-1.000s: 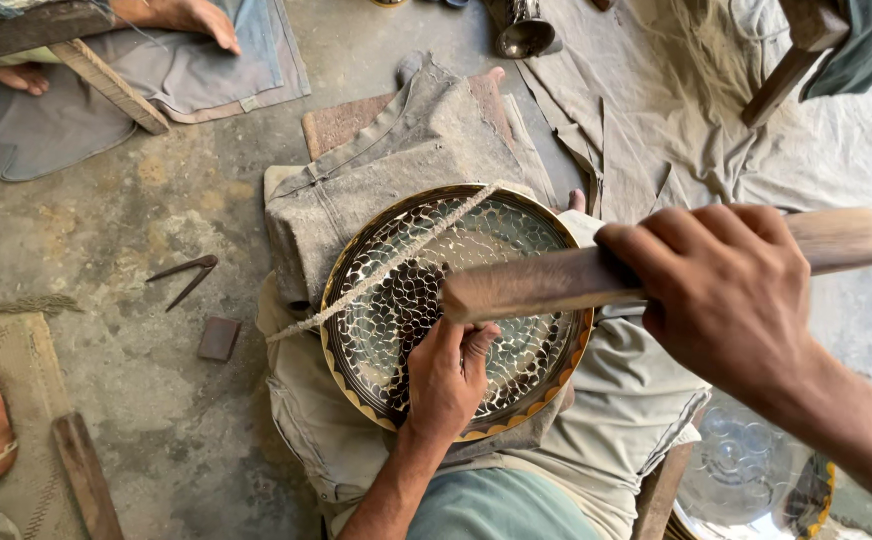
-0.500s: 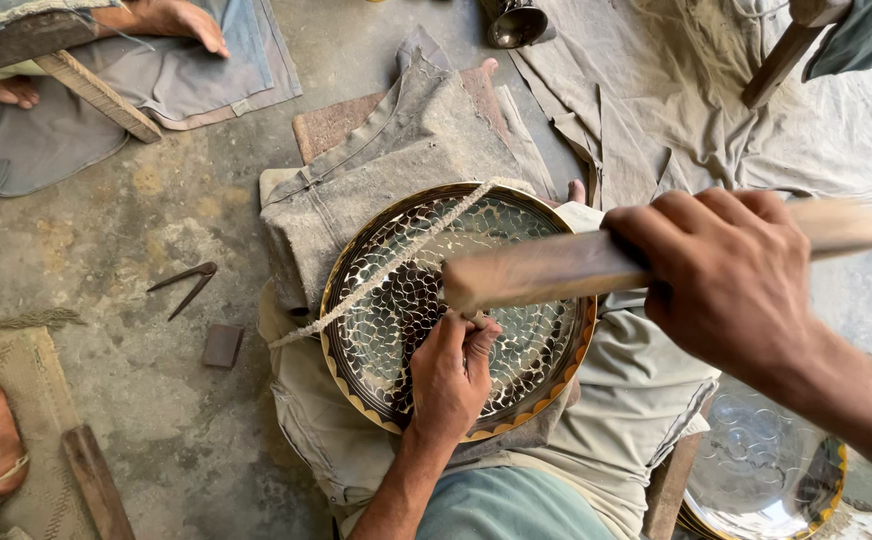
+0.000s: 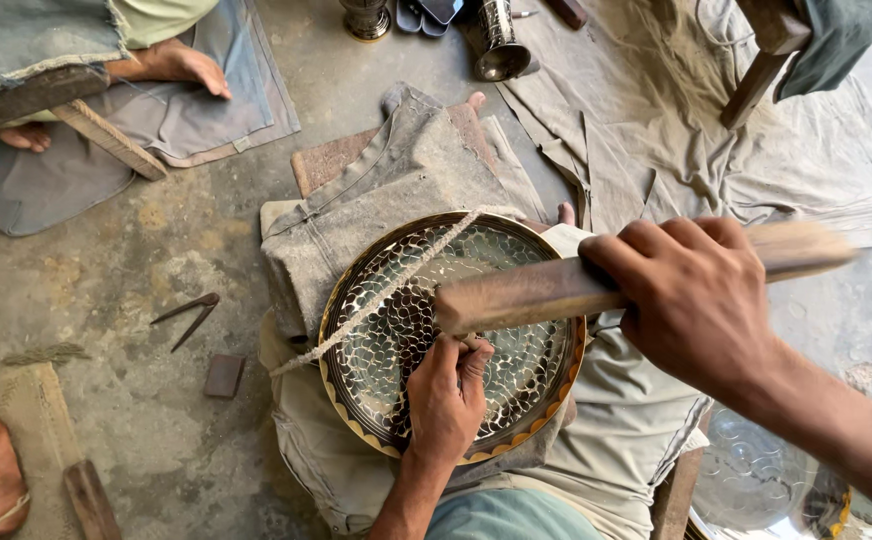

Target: The person uses a wooden mallet to repeatedly strike a small metal punch held against a round metal plate, creating a textured pattern. The plate is secured with a rope and rests on a cloth-covered surface.

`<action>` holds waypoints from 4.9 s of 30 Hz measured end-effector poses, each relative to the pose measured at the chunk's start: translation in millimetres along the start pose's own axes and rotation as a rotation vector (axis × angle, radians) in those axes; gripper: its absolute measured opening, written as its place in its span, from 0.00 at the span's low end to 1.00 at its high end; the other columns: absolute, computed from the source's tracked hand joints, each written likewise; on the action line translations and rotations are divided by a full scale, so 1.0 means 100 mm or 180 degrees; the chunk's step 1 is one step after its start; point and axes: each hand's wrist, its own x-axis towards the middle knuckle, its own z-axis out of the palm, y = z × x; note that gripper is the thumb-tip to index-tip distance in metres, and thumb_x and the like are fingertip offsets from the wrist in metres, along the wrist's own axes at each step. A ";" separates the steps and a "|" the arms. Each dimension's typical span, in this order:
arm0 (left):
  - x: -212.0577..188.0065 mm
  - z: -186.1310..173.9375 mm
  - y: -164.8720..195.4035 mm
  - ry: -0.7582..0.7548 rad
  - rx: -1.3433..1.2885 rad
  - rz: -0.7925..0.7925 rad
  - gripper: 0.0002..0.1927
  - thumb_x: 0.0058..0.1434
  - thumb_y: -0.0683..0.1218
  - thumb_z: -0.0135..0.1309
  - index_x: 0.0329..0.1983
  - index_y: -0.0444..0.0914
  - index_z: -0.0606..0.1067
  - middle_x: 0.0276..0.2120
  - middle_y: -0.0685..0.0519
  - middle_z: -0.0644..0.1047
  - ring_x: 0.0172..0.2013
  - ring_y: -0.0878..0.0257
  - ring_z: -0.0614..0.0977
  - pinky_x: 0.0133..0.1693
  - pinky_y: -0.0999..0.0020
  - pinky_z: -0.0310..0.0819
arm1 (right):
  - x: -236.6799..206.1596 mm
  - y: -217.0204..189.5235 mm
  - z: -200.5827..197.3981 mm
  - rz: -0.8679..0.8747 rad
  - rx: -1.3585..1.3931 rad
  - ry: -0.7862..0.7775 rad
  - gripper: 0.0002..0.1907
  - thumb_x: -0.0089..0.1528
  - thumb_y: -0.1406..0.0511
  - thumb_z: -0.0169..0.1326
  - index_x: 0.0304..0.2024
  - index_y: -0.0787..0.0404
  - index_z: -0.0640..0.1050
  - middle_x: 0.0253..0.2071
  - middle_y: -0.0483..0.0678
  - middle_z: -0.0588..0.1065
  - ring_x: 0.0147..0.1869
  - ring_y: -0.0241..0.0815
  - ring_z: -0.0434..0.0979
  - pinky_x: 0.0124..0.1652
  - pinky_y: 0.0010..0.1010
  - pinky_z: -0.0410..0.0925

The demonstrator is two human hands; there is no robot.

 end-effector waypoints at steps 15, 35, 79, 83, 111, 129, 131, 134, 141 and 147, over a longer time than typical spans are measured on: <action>0.00 -0.05 0.05 0.0123 -0.0394 -0.0645 0.04 0.69 0.42 0.54 0.41 0.35 0.74 0.32 0.51 0.81 0.28 0.62 0.84 0.27 0.68 0.81 | -0.32 0.07 0.13 0.0334 -0.0287 -0.0260 0.14 0.61 0.63 0.56 0.50 0.51 0.78 0.35 0.46 0.80 0.34 0.43 0.80 0.38 0.41 0.72; -0.54 -1.20 0.00 0.0857 0.0139 -0.1002 0.07 0.74 0.43 0.49 0.46 0.33 0.71 0.34 0.46 0.76 0.32 0.59 0.77 0.33 0.64 0.74 | -1.94 0.25 1.76 0.3275 0.2397 0.0552 0.23 0.55 0.59 0.66 0.46 0.69 0.79 0.39 0.57 0.81 0.42 0.50 0.81 0.45 0.39 0.71; -0.05 -0.14 0.25 0.0542 0.0091 -0.0745 0.09 0.68 0.44 0.56 0.43 0.33 0.72 0.37 0.51 0.80 0.37 0.66 0.85 0.33 0.75 0.84 | -0.77 -0.04 0.15 0.1357 0.1354 -0.0119 0.33 0.55 0.65 0.59 0.64 0.60 0.68 0.46 0.57 0.79 0.45 0.52 0.80 0.46 0.46 0.72; -0.11 -0.11 0.22 0.0623 0.0039 -0.0981 0.10 0.68 0.44 0.56 0.41 0.31 0.72 0.38 0.50 0.80 0.33 0.65 0.84 0.29 0.72 0.80 | -0.25 -0.30 -0.13 0.0021 0.0023 0.0289 0.31 0.56 0.71 0.54 0.63 0.56 0.68 0.47 0.52 0.79 0.47 0.51 0.79 0.49 0.47 0.71; -0.16 -0.09 0.06 0.0774 0.0251 -0.0554 0.09 0.72 0.45 0.55 0.46 0.32 0.73 0.33 0.53 0.78 0.28 0.70 0.80 0.24 0.77 0.74 | 0.23 -0.46 -0.17 -0.0939 0.0149 0.0219 0.31 0.61 0.65 0.55 0.68 0.50 0.69 0.47 0.47 0.78 0.47 0.45 0.78 0.51 0.40 0.69; -0.26 -0.09 -0.14 0.0698 0.0723 -0.0316 0.08 0.69 0.43 0.57 0.42 0.33 0.73 0.27 0.54 0.74 0.24 0.68 0.77 0.26 0.68 0.71 | 0.04 -0.65 -0.26 -0.0938 -0.0950 0.0372 0.33 0.59 0.63 0.55 0.68 0.37 0.67 0.42 0.41 0.78 0.42 0.41 0.77 0.43 0.37 0.68; -0.30 -0.06 -0.17 0.0684 0.0335 -0.0545 0.09 0.67 0.42 0.56 0.46 0.30 0.73 0.30 0.52 0.76 0.23 0.67 0.78 0.23 0.68 0.72 | 0.03 -0.67 -0.28 -0.0955 -0.1152 -0.0175 0.37 0.60 0.61 0.55 0.73 0.40 0.67 0.39 0.42 0.77 0.40 0.42 0.76 0.41 0.36 0.67; -0.29 -0.06 -0.21 0.0597 0.1096 -0.0086 0.07 0.68 0.43 0.57 0.37 0.39 0.71 0.25 0.58 0.72 0.24 0.66 0.76 0.30 0.64 0.73 | 0.06 -0.71 -0.28 -0.0877 -0.0183 0.0566 0.30 0.61 0.63 0.55 0.67 0.41 0.68 0.41 0.43 0.77 0.40 0.43 0.75 0.43 0.37 0.67; -0.26 -0.10 -0.10 0.0783 0.1092 0.0040 0.07 0.67 0.42 0.57 0.43 0.36 0.72 0.30 0.53 0.74 0.29 0.60 0.79 0.31 0.61 0.72 | -0.03 -0.73 -0.30 -0.0768 -0.0338 0.0396 0.35 0.58 0.61 0.56 0.70 0.45 0.68 0.38 0.42 0.76 0.39 0.42 0.74 0.42 0.37 0.66; -0.22 -0.13 -0.07 0.0542 0.0574 -0.0552 0.06 0.66 0.40 0.59 0.41 0.33 0.74 0.27 0.51 0.75 0.22 0.63 0.77 0.25 0.65 0.70 | -0.03 -0.66 -0.26 -0.0695 -0.0346 0.0114 0.34 0.59 0.63 0.55 0.69 0.44 0.68 0.40 0.43 0.77 0.37 0.42 0.75 0.41 0.38 0.68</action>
